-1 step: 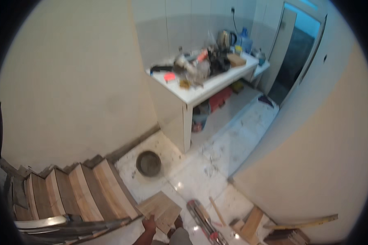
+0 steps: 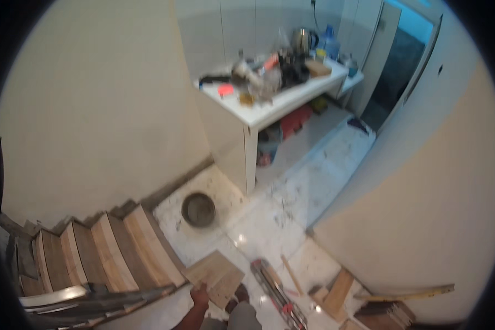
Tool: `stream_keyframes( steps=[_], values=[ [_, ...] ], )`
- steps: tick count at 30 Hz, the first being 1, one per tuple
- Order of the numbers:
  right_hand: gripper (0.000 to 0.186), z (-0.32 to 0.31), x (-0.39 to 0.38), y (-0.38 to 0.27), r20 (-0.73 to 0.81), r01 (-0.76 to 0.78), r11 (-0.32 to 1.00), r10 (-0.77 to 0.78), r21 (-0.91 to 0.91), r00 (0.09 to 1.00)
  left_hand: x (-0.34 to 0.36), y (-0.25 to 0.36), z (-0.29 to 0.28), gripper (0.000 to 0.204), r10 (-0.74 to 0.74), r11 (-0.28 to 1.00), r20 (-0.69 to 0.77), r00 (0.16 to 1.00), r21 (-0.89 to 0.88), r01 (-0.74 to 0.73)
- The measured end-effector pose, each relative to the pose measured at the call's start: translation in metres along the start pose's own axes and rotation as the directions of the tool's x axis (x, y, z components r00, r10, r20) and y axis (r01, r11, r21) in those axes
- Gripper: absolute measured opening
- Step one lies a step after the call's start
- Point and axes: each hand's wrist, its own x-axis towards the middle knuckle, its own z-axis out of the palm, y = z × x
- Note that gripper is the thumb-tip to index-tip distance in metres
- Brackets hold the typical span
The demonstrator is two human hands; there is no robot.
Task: Cutting and measuring tiles for installation on stairs.
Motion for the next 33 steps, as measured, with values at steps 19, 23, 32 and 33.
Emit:
stream_keyframes(
  steps=[19, 23, 32, 33],
  values=[
    [0.064, 0.077, 0.269, -0.047, 0.338, 0.075, 0.997, -0.063, -0.025, 0.939, 0.112, -0.335, -0.130, 0.042, -0.391, 0.918, 0.428, 0.815, 0.121, 0.377],
    [0.078, 0.111, 0.346, -0.034, 0.428, 0.166, 0.974, -0.086, -0.153, 0.899, 0.164, -0.400, -0.144, 0.052, -0.421, 0.901, 0.555, 0.717, 0.161, 0.404],
    [0.069, 0.140, 0.384, -0.014, 0.407, 0.125, 0.990, -0.091, -0.058, 0.909, 0.184, -0.543, -0.141, 0.070, -0.171, 0.953, 0.585, 0.793, -0.107, 0.285],
    [0.069, 0.138, 0.396, -0.005, 0.355, 0.192, 0.960, -0.111, -0.203, 0.928, 0.184, -0.549, -0.136, 0.070, -0.158, 0.948, 0.605, 0.781, -0.128, 0.291]
  ],
)
